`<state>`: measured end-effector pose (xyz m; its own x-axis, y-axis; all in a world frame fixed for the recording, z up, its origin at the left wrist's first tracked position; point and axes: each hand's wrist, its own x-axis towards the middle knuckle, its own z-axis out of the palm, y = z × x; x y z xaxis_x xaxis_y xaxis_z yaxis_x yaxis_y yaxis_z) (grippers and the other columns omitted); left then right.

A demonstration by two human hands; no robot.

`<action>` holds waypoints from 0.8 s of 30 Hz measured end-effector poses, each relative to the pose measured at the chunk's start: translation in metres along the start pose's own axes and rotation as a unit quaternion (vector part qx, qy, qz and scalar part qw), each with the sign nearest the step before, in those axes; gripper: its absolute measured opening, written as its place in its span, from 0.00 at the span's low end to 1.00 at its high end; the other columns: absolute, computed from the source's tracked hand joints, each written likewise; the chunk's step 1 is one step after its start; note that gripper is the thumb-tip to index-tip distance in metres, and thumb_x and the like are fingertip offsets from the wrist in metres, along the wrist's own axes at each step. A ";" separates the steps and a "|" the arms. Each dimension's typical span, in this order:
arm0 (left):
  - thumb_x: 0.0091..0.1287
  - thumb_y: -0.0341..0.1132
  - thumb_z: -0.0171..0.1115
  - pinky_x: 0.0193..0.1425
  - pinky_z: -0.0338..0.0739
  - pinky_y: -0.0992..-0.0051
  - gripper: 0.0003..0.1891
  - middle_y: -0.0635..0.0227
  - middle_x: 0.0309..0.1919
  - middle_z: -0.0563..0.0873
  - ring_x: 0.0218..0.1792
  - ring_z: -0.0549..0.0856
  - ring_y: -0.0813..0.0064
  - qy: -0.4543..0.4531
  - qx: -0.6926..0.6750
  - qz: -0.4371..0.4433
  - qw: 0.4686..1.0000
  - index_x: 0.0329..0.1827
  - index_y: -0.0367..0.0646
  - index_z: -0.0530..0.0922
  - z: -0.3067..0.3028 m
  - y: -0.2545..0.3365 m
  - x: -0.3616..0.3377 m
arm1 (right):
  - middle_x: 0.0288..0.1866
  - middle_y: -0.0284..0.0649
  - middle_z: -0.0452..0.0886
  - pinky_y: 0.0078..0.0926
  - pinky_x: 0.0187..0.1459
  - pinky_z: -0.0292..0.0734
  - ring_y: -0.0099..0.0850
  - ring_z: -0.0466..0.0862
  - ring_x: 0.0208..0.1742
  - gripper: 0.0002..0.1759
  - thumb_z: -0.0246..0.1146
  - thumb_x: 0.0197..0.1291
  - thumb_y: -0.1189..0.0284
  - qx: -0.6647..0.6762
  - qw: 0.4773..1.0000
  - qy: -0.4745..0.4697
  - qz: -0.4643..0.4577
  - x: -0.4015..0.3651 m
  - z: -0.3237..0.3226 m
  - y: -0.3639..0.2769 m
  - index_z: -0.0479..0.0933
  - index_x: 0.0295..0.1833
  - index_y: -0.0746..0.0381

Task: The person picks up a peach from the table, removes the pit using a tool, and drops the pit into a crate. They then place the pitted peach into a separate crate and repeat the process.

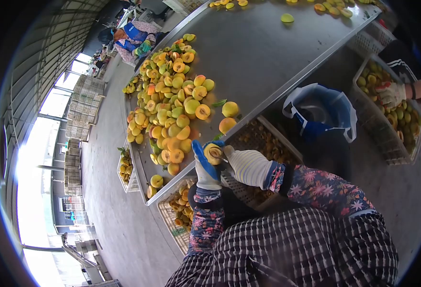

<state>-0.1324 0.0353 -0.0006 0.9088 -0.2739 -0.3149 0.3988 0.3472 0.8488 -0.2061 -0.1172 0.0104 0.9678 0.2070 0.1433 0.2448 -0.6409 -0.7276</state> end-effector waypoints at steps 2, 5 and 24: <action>0.71 0.68 0.43 0.53 0.78 0.71 0.38 0.62 0.37 0.86 0.41 0.84 0.69 -0.003 0.012 0.001 1.000 0.43 0.36 0.81 0.002 0.000 0.000 | 0.32 0.53 0.82 0.46 0.33 0.79 0.52 0.84 0.35 0.17 0.56 0.64 0.68 -0.024 1.000 0.003 -0.007 0.000 0.001 0.001 0.67 0.51 0.70; 0.71 0.68 0.43 0.53 0.78 0.72 0.37 0.62 0.37 0.86 0.41 0.84 0.68 -0.007 0.023 -0.008 1.000 0.42 0.36 0.81 -0.002 -0.002 0.001 | 0.31 0.51 0.83 0.45 0.32 0.79 0.49 0.85 0.33 0.14 0.52 0.67 0.69 -0.059 0.998 -0.008 0.003 0.000 0.002 0.002 0.68 0.50 0.69; 0.75 0.63 0.40 0.55 0.77 0.71 0.34 0.61 0.42 0.82 0.45 0.82 0.70 -0.019 0.211 0.260 0.942 0.54 0.36 0.75 -0.001 -0.019 0.008 | 0.35 0.58 0.81 0.43 0.39 0.78 0.54 0.83 0.39 0.17 0.58 0.65 0.67 0.133 0.989 -0.002 0.060 0.008 0.012 0.009 0.67 0.50 0.69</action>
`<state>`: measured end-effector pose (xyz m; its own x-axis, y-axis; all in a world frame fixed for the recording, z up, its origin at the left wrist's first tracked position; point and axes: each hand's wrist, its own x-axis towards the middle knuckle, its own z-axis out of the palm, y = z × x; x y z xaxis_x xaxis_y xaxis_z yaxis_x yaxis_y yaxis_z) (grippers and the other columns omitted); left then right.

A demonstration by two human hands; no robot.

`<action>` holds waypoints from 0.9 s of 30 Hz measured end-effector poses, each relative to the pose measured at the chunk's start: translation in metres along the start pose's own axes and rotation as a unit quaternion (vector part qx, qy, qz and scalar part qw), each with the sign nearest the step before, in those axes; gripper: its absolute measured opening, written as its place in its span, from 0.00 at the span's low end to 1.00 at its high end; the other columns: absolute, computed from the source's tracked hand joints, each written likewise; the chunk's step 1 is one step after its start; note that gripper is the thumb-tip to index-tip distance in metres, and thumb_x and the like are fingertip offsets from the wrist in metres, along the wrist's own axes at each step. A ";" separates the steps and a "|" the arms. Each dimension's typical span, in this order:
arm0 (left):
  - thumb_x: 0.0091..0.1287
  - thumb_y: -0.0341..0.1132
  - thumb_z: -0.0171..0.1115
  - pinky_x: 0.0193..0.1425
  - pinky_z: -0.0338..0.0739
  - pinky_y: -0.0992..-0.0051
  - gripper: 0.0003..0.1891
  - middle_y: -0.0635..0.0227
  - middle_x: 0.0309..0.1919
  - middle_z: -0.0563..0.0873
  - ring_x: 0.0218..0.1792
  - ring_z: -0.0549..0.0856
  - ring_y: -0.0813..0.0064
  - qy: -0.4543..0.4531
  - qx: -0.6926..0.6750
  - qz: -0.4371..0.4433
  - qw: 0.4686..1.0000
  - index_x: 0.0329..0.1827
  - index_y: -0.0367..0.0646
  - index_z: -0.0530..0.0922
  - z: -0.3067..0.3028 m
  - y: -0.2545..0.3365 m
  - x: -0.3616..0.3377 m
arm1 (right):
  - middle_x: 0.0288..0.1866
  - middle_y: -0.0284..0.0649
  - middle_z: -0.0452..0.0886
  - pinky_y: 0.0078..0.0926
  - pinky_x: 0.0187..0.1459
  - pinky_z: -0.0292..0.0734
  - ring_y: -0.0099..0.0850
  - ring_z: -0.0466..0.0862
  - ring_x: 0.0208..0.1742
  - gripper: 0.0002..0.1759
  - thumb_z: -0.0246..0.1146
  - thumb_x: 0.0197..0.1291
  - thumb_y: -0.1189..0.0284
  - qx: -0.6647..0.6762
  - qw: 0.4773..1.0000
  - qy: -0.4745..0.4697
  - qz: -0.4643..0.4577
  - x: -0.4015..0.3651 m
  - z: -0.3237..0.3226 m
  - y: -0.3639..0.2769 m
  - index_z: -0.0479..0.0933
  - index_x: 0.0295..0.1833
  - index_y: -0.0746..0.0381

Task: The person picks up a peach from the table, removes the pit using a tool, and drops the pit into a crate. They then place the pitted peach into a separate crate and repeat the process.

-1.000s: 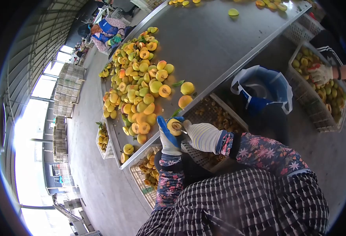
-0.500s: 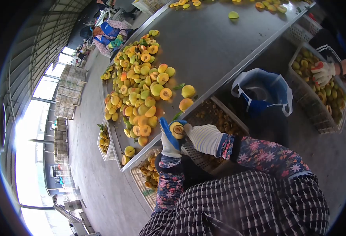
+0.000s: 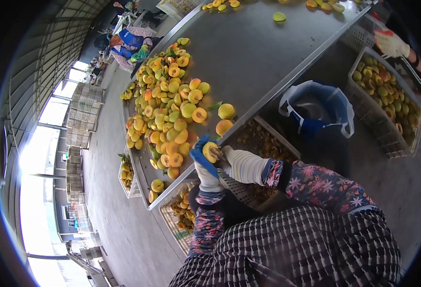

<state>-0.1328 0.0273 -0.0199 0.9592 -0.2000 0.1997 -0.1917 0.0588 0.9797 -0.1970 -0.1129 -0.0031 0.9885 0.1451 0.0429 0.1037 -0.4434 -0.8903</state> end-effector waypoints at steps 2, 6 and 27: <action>0.78 0.58 0.40 0.56 0.76 0.70 0.30 0.63 0.43 0.81 0.45 0.81 0.72 0.050 0.107 0.094 0.988 0.51 0.35 0.75 0.011 0.002 -0.005 | 0.34 0.57 0.81 0.43 0.40 0.78 0.54 0.83 0.40 0.18 0.59 0.64 0.67 -0.011 0.999 0.022 -0.037 0.000 0.008 0.004 0.67 0.50 0.70; 0.77 0.60 0.41 0.55 0.76 0.71 0.31 0.62 0.41 0.82 0.43 0.81 0.72 0.039 0.063 0.034 0.997 0.49 0.35 0.76 0.010 -0.001 -0.004 | 0.35 0.56 0.81 0.42 0.41 0.78 0.53 0.83 0.41 0.18 0.59 0.64 0.67 -0.102 0.992 -0.069 0.017 -0.008 -0.014 -0.012 0.67 0.51 0.70; 0.79 0.52 0.39 0.47 0.82 0.64 0.25 0.59 0.33 0.84 0.35 0.85 0.64 -0.003 -0.109 -0.137 0.985 0.41 0.38 0.74 0.010 0.010 0.008 | 0.36 0.56 0.81 0.41 0.41 0.77 0.52 0.83 0.40 0.21 0.56 0.67 0.65 -0.058 0.994 -0.077 -0.059 -0.001 0.001 0.016 0.70 0.55 0.72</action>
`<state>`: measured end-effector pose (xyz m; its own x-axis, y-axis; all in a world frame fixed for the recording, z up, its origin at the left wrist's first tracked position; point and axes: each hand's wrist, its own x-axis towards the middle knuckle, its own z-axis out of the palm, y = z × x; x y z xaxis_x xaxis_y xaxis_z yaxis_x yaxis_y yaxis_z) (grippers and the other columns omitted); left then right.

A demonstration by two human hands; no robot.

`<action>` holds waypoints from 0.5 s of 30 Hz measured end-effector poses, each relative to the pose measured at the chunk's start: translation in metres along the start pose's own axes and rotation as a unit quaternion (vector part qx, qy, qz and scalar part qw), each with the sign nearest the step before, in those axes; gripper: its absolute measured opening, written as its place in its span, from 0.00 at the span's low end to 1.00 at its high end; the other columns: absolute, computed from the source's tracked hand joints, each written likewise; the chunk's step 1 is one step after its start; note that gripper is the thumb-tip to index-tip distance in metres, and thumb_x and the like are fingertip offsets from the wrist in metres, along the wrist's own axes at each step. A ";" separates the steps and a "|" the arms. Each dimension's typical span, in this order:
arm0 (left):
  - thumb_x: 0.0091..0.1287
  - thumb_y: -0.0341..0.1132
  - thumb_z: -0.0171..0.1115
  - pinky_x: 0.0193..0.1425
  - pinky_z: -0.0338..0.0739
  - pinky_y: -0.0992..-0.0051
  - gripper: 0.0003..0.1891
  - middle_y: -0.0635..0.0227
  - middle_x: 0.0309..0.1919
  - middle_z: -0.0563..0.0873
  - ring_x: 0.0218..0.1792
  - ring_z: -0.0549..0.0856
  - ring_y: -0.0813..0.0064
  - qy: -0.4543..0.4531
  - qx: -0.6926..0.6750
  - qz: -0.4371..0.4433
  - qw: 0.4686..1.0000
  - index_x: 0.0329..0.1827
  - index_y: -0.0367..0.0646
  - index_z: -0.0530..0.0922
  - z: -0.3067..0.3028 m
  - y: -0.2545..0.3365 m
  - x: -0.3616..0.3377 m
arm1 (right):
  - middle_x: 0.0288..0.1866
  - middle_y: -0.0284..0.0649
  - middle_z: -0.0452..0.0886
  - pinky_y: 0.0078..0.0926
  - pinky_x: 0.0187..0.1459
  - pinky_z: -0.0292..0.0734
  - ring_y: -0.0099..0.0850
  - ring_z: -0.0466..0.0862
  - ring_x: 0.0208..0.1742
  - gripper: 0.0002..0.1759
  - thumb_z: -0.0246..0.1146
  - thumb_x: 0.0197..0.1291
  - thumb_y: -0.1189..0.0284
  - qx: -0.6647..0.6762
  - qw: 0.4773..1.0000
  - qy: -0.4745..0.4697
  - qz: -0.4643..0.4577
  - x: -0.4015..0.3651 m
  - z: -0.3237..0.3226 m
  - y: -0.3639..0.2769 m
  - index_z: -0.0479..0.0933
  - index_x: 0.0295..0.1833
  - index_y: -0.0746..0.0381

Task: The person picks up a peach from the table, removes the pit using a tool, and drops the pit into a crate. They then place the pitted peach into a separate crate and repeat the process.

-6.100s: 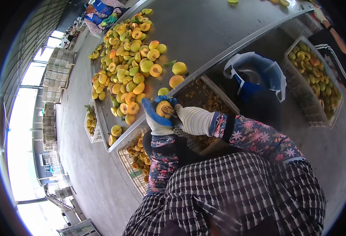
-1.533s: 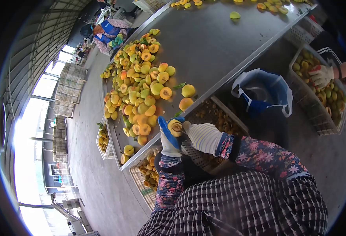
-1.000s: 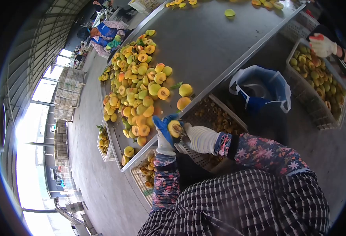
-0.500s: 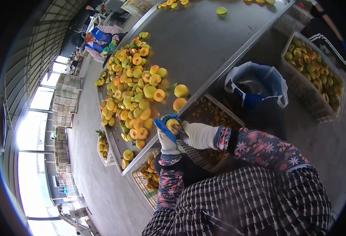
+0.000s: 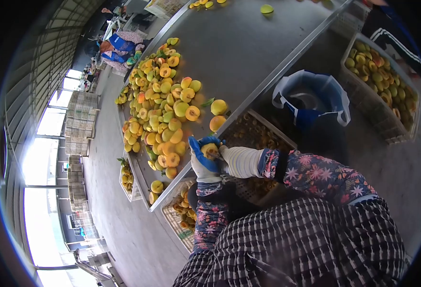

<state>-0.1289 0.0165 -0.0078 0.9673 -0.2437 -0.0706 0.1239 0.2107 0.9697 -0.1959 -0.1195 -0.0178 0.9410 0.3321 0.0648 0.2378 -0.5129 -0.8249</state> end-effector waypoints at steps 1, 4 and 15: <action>0.79 0.52 0.39 0.46 0.82 0.65 0.25 0.60 0.33 0.85 0.35 0.85 0.64 -0.026 0.008 0.001 1.000 0.42 0.38 0.74 -0.005 0.000 0.002 | 0.35 0.56 0.81 0.41 0.40 0.77 0.52 0.83 0.39 0.21 0.56 0.67 0.65 0.023 0.999 0.023 -0.028 0.001 0.010 0.013 0.70 0.55 0.73; 0.79 0.50 0.42 0.45 0.82 0.68 0.22 0.62 0.33 0.86 0.34 0.85 0.66 -0.057 0.229 0.115 0.965 0.45 0.37 0.75 0.000 0.012 -0.004 | 0.32 0.56 0.82 0.41 0.39 0.78 0.52 0.83 0.37 0.23 0.56 0.67 0.64 0.064 0.994 0.052 -0.075 0.003 0.004 0.023 0.69 0.55 0.74; 0.77 0.56 0.45 0.42 0.81 0.69 0.31 0.59 0.30 0.86 0.34 0.86 0.67 -0.068 0.172 -0.051 0.981 0.35 0.33 0.79 -0.008 0.015 0.012 | 0.35 0.54 0.82 0.39 0.40 0.77 0.50 0.83 0.37 0.19 0.55 0.69 0.62 -0.021 0.999 -0.019 0.040 -0.008 -0.010 -0.005 0.71 0.51 0.70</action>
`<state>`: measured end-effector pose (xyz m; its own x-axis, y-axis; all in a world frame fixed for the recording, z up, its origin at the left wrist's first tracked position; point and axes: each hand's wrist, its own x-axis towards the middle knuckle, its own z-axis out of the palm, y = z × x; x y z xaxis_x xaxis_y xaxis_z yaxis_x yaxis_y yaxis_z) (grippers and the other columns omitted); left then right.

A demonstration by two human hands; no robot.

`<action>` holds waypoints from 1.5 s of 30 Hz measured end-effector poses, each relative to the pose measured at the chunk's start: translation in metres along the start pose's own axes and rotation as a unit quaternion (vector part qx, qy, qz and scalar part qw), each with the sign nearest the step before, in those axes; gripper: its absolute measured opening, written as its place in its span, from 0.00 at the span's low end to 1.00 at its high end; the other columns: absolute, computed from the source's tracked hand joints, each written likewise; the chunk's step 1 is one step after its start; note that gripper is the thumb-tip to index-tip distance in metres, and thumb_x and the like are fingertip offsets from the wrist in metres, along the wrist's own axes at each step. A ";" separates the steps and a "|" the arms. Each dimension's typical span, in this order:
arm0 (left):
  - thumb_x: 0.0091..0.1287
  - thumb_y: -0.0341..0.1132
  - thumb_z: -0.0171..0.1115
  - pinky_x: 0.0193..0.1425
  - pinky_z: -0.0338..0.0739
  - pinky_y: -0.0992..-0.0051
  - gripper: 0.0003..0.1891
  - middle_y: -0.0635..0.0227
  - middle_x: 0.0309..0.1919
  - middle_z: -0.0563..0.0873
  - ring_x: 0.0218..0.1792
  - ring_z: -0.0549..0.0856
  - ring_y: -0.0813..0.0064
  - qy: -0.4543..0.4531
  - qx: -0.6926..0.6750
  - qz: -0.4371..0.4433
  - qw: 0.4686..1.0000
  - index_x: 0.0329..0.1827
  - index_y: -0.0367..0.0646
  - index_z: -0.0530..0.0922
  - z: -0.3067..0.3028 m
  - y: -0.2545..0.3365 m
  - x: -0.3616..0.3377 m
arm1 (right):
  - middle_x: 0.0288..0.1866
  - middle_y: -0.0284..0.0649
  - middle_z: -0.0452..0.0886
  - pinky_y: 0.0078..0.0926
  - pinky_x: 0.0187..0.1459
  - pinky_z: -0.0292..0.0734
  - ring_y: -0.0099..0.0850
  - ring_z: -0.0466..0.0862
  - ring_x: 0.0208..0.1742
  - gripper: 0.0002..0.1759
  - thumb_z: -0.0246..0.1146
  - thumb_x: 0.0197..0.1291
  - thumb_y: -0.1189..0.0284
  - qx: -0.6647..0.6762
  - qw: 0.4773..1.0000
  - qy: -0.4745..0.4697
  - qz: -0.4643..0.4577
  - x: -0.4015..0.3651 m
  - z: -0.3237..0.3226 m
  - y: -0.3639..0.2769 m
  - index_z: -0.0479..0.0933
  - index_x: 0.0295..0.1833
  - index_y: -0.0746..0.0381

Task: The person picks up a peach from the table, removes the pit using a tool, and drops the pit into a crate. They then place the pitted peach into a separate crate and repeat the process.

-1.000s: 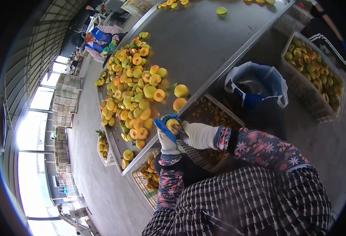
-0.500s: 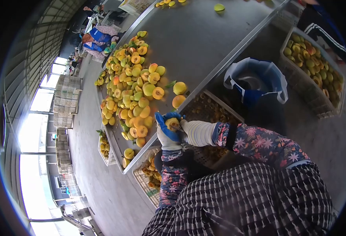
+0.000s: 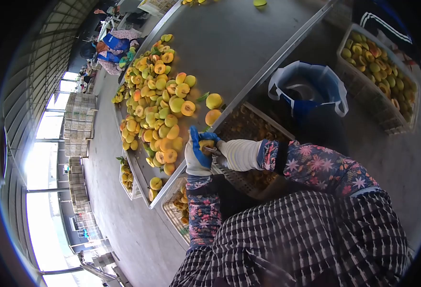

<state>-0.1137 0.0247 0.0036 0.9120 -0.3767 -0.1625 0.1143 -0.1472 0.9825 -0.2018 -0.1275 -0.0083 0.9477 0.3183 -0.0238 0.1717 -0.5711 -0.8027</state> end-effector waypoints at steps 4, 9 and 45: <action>0.76 0.58 0.44 0.41 0.81 0.67 0.32 0.55 0.29 0.86 0.32 0.86 0.63 -0.029 -0.038 -0.019 0.999 0.34 0.33 0.78 -0.006 -0.003 0.004 | 0.36 0.46 0.82 0.36 0.39 0.77 0.43 0.83 0.33 0.20 0.56 0.69 0.60 0.212 0.977 -0.019 0.019 0.007 0.021 0.011 0.72 0.55 0.64; 0.76 0.58 0.44 0.41 0.81 0.67 0.33 0.53 0.28 0.85 0.30 0.85 0.62 -0.057 -0.172 -0.025 0.983 0.32 0.32 0.78 0.005 0.008 -0.001 | 0.40 0.38 0.81 0.34 0.47 0.76 0.31 0.81 0.40 0.23 0.58 0.69 0.59 0.408 0.882 -0.159 0.172 -0.002 -0.017 -0.019 0.71 0.62 0.61; 0.65 0.47 0.65 0.54 0.77 0.63 0.19 0.55 0.46 0.86 0.48 0.85 0.56 0.297 0.425 0.062 0.853 0.50 0.40 0.83 -0.159 0.006 -0.079 | 0.40 0.38 0.70 0.36 0.44 0.86 0.29 0.77 0.40 0.14 0.60 0.66 0.71 0.719 0.625 0.144 -0.268 -0.078 -0.148 -0.104 0.71 0.56 0.60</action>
<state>-0.1229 0.1988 0.0367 0.9641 0.0546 0.2599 -0.0942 -0.8445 0.5272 -0.2541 -0.2053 0.1649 0.9023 -0.0955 0.4204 0.2625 0.8952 -0.3601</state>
